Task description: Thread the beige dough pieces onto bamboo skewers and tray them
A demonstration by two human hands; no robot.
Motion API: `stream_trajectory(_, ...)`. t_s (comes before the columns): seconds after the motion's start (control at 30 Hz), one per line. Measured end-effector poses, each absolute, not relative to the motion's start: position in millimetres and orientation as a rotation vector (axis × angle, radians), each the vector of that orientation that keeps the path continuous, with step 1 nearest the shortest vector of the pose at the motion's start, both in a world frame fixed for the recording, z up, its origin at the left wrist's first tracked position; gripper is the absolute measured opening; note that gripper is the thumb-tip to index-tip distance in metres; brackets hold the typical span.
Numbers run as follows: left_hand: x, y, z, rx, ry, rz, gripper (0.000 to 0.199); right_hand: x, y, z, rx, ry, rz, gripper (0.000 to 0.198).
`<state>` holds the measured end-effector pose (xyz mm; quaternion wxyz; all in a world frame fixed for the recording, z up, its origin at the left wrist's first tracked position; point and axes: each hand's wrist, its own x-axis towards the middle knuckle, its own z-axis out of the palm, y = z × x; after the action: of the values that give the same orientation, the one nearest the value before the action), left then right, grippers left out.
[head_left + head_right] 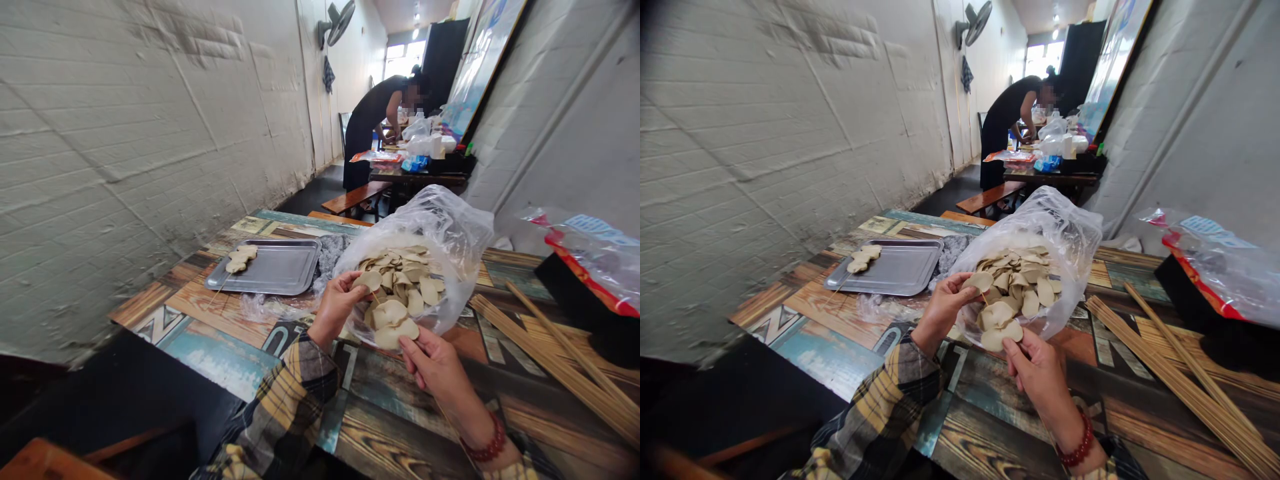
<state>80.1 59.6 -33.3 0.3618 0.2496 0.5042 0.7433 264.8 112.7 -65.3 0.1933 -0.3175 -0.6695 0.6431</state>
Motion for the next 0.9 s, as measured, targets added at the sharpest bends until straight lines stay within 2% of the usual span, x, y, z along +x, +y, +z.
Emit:
stream_trajectory(0.5,78.3,64.2,-46.9,0.833,1.473,1.903,0.029,264.4,114.8,-70.3,-0.883,-1.891,1.805,0.034)
stream_trajectory(0.9,79.6,60.2,-48.3,1.205,1.814,1.694,0.03,262.9,116.6,-74.9,-0.898,-1.882,1.803,0.032)
